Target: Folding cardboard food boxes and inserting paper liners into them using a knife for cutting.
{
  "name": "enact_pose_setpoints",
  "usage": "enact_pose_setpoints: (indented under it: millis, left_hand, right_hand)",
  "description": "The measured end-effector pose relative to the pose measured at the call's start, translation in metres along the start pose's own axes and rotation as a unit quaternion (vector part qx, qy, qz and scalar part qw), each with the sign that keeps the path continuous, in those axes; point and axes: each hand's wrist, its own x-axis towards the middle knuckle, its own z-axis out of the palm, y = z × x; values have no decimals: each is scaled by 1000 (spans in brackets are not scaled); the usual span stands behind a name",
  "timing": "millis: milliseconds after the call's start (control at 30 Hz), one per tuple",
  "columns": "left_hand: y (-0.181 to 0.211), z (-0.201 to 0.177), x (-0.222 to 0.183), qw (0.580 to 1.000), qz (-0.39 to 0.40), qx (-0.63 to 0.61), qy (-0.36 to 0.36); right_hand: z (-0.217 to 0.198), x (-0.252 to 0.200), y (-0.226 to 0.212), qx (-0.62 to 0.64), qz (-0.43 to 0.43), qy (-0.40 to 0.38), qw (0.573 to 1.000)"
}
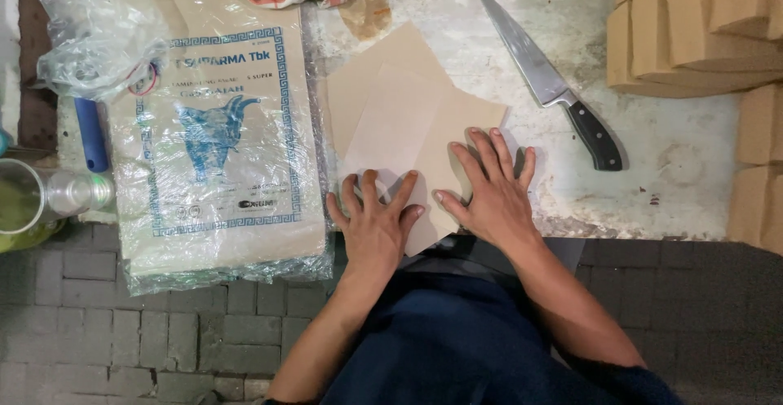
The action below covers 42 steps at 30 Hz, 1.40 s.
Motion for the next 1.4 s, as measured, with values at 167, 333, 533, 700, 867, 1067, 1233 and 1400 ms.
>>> enact_pose_setpoints:
  millis: [167,333,533,700,867,1067,1233,1400]
  left_hand:
    - [-5,-37,39,991,50,-44,-116]
    - [-21,-26,119,947,205,-43,-243]
    - [-32,9,169,879,260,-141,-373]
    - [-30,2,171,877,254,-110,-393]
    - [-34,2,174,868,250,-135,-408]
    - [-35,-1,174,859,265,-131,-418]
    - [-33,-2,176,855,276,-112,-425]
    - [-34,0,176,852,265,-123,-435]
  right_hand:
    - [-1,1,-2,7,11,-6,1000]
    - [3,-2,0,-5,4,-3,1000]
    - [4,-2,2,-9,3,5,1000]
    - [5,-2,2,-14,0,11,1000]
    - [0,-2,3,1,-10,-4,1000]
    - [-8,-6,-2,-2,-8,-55,998]
    - [-12,-20,-5,-11,-2,-79,997]
    - [-12,-37,-7,-19,-15,-86,996]
